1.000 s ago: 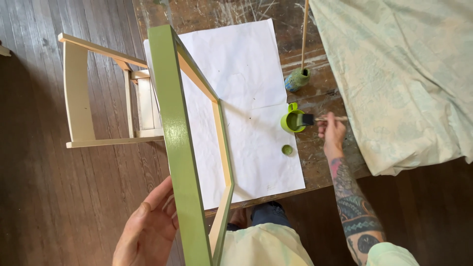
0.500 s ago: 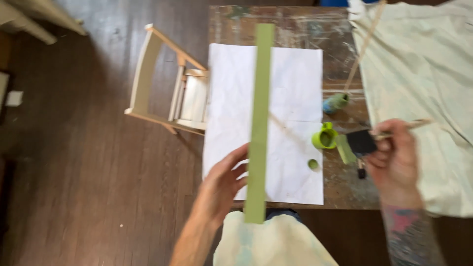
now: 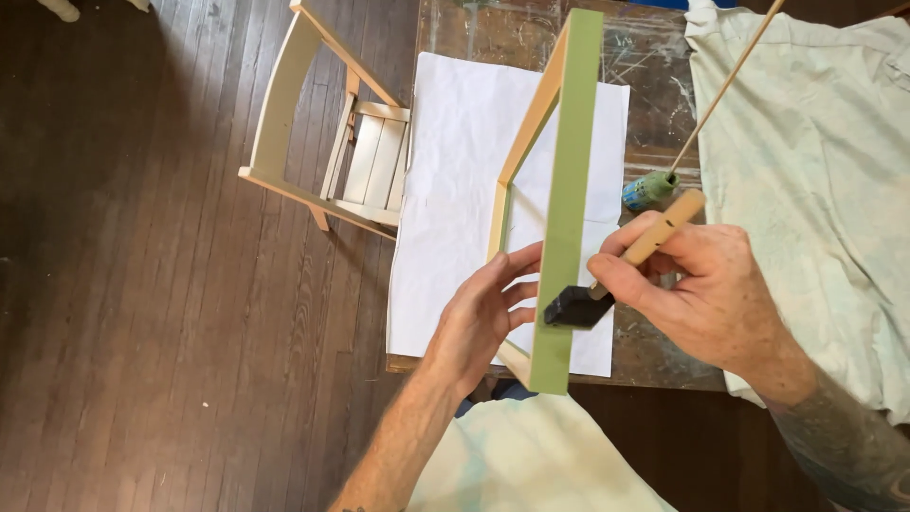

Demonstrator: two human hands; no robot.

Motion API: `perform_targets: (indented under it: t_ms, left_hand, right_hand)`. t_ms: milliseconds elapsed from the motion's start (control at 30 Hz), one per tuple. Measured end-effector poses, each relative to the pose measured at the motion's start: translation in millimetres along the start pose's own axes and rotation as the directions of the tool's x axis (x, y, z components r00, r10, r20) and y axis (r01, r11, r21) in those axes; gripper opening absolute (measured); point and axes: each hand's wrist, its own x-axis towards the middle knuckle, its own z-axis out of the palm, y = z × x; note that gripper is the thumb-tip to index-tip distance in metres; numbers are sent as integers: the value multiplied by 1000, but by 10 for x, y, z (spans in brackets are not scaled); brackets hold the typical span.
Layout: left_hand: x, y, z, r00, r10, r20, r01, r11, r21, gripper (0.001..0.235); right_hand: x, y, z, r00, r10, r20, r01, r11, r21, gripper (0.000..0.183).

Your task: Applying green paint to the edges of a rectangular wooden frame using a foam brush on a protected workbench.

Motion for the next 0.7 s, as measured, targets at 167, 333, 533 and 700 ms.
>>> perform_targets:
  t_ms: [167, 333, 533, 700]
  left_hand:
    - [-12, 25, -17, 1000, -12, -12, 11, 1000, -20, 66]
    - [14, 10, -69, 1000, -25, -10, 24, 999, -36, 68]
    - [23, -4, -97, 1000, -14, 4, 14, 999, -49, 69]
    - [-10, 34, -64, 1000, -17, 8, 17, 1000, -13, 70]
  right_hand:
    - [49, 1, 56, 996, 79, 51, -79, 997, 4, 12]
    - [155, 67, 70, 997, 49, 53, -46, 998, -45, 15]
    - [32, 52, 65, 998, -30, 54, 28, 999, 24, 13]
    - [195, 64, 7, 987, -137, -81, 128, 985, -114, 13]
